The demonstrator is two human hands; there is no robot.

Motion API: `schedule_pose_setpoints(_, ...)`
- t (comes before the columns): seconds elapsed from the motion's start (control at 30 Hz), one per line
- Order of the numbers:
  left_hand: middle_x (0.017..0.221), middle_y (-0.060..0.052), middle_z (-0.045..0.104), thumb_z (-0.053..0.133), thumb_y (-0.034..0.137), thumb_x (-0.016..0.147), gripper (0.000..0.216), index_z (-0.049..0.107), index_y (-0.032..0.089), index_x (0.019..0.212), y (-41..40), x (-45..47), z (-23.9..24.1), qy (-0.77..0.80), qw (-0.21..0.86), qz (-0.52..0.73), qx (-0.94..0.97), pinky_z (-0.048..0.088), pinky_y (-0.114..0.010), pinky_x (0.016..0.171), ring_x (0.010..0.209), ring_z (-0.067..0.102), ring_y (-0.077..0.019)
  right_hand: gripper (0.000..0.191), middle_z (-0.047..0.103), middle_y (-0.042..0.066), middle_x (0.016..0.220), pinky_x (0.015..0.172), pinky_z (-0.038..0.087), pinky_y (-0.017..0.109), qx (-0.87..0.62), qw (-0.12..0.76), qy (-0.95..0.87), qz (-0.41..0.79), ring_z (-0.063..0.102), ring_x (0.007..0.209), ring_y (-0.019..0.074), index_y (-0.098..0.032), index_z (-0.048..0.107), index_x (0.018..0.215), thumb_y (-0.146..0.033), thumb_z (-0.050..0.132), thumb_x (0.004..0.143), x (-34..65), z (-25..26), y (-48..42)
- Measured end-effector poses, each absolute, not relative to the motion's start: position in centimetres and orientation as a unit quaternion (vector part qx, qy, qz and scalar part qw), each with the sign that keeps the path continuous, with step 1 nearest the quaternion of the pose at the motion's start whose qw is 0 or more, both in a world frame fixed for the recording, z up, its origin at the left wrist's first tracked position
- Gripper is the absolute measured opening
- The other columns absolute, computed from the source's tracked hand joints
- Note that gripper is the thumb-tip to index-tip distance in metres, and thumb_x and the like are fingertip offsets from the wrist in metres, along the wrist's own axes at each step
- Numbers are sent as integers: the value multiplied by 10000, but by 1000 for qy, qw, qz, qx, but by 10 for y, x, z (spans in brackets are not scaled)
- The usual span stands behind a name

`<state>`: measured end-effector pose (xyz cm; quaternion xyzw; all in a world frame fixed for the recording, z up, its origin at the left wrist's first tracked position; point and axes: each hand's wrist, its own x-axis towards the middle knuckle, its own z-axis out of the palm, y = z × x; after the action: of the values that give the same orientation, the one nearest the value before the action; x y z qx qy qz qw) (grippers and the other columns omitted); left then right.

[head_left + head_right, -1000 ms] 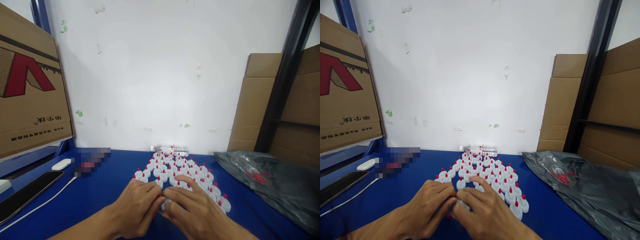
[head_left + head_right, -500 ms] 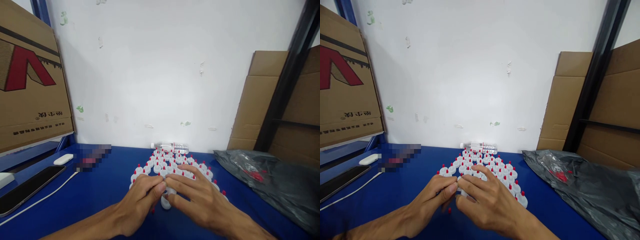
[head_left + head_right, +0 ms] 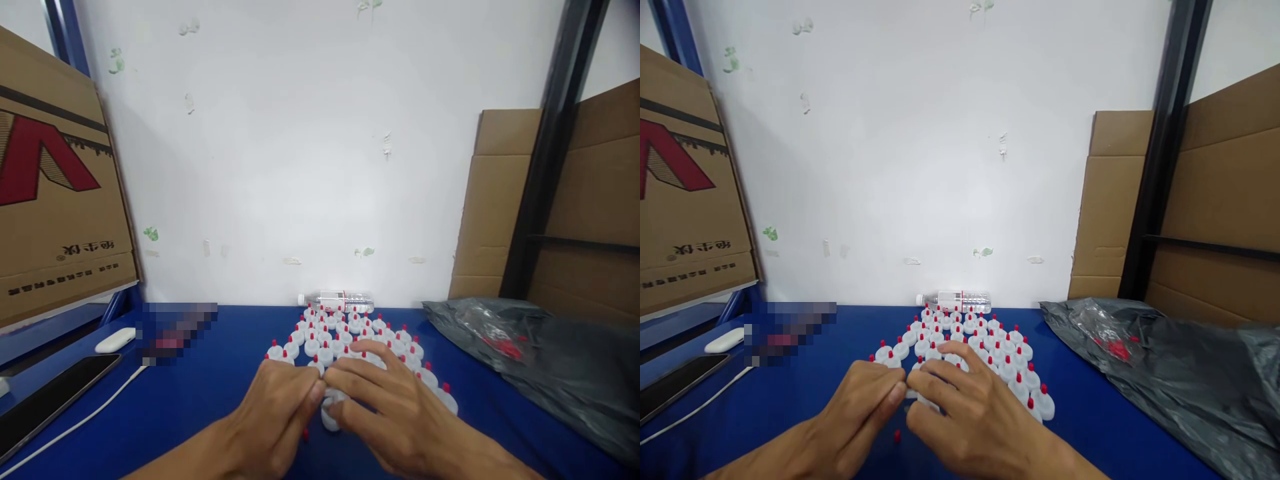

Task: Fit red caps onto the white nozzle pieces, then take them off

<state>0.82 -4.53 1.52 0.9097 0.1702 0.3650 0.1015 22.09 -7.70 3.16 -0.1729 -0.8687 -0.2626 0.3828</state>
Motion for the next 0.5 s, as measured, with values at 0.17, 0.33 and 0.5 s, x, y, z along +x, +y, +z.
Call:
schedule_pose_setpoints(0.17,697,10,507,310,197,1057,225,395,229,851,-35,0,16,114,-135,342,923,285,-320,539,575,431,-167,184,660,-18,792,775,497,263,-232,383,-893,-52,614,714,124,-227,493,881,-225,487,1065,219,21,-85)
schedule_pose_setpoints(0.33,697,26,560,198,294,1117,353,474,221,909,-38,-1,19,97,-32,278,955,329,-297,554,567,498,-143,174,687,-39,912,766,506,216,-315,365,-872,87,652,835,122,-254,493,926,-211,652,982,219,28,-94)
schedule_pose_setpoints(0.5,616,36,508,206,371,1121,511,460,208,709,-32,-12,30,219,126,329,910,356,-275,585,549,482,-121,178,717,37,1028,980,477,365,-205,354,-910,-66,672,972,164,-226,506,955,-52,483,986,239,36,-71)
